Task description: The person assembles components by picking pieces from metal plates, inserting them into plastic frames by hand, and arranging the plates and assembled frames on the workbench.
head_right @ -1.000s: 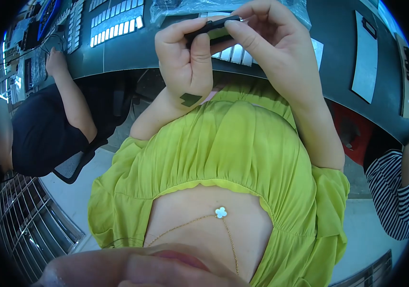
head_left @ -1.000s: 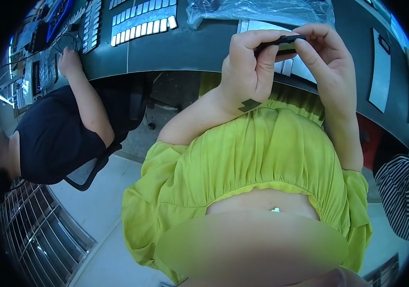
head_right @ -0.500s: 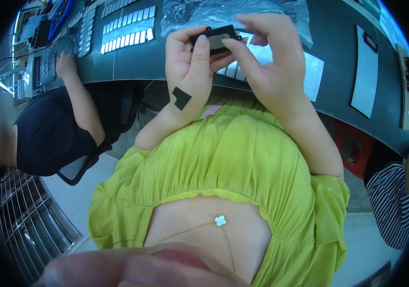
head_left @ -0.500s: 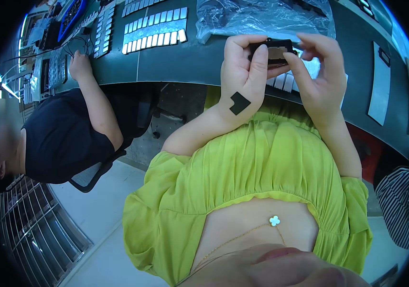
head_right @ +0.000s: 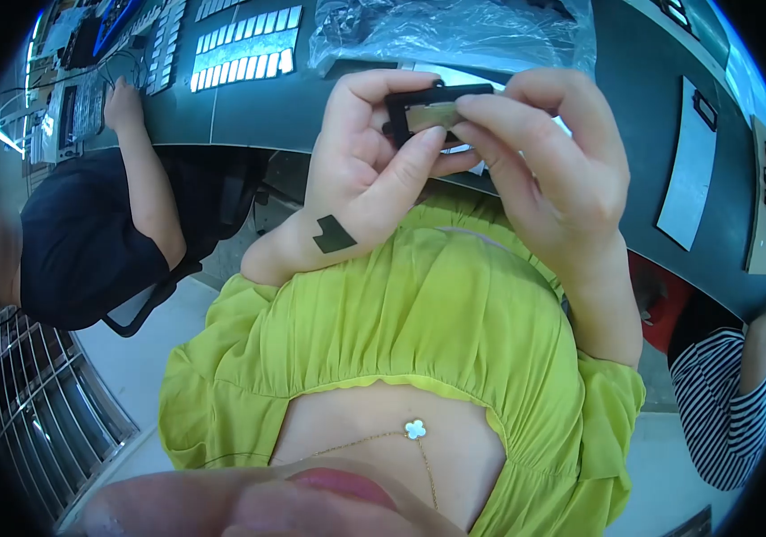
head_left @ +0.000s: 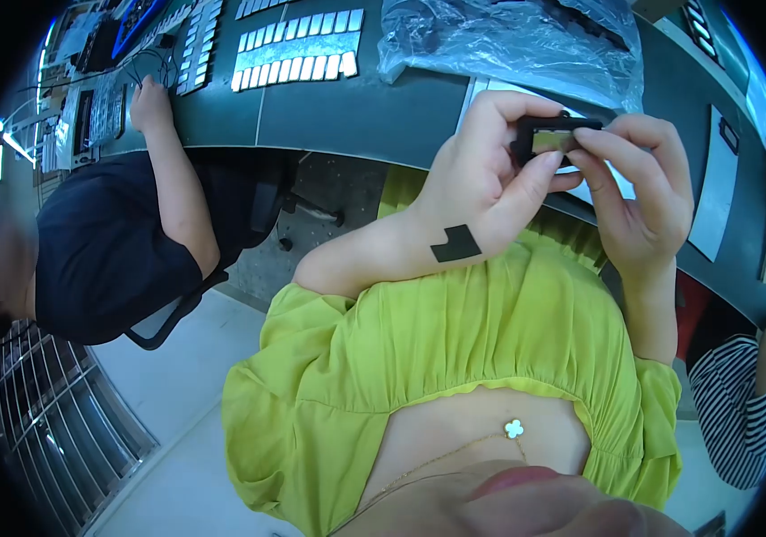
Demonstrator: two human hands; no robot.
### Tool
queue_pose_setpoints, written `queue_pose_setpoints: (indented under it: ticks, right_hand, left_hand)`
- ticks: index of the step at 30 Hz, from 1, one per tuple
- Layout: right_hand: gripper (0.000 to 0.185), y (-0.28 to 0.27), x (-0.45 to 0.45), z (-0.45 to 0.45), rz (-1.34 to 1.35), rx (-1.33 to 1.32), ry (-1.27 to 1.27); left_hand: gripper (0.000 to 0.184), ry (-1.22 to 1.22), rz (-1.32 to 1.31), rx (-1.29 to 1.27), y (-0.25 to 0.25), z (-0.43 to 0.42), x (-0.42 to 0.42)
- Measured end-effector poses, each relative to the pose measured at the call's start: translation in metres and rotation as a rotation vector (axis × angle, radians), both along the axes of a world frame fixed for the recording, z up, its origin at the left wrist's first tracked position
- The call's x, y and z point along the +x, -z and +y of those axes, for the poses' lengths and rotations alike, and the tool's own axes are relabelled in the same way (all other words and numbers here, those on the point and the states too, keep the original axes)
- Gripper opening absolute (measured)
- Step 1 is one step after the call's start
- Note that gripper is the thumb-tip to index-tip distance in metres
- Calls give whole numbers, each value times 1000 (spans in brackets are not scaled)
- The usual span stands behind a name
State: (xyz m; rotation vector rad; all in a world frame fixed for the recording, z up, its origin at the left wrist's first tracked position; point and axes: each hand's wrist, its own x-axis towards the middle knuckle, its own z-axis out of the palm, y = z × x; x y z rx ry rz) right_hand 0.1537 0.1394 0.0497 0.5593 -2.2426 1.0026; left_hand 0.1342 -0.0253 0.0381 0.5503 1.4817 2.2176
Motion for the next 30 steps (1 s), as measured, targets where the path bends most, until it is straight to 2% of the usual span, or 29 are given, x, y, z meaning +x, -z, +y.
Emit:
queue_pose_setpoints:
  ticks: [10,14,16,17,18,20,24,26,28,30]
  right_hand:
    - [26,2,6,4,-30,18,16]
    - [23,1,8,5,-27,-70,25]
    - [18,1,14,5,-274,-454,59]
    - [12,1,16,7,-377,-568,-3]
    - [12,-1,17,8,-373,-569,3]
    - [10,-4,18,8,-546,-720,-44]
    - [10,1,20,8,-637,-709,-67]
    - [10,10,19,10,-572,-461,-31]
    - [11,9,20,8,-609,-562,-63]
    - [11,4,19,5,-681,-927,-127]
  left_hand:
    - [27,41,74,-52,4,4,2]
    - [22,-48,31,33,2,10,4]
    - [20,-39,-22,76,0,9,4]
    - [21,14,-1,91,1,7,1]
    - [21,21,1,91,1,6,-1]
    - [20,91,-86,182,2,4,-2]
    - [20,108,-128,135,0,7,0]
    - [22,127,-101,98,1,8,1]
    - [24,130,-134,66,-3,8,2]
    - [25,126,-176,21,-10,5,-1]
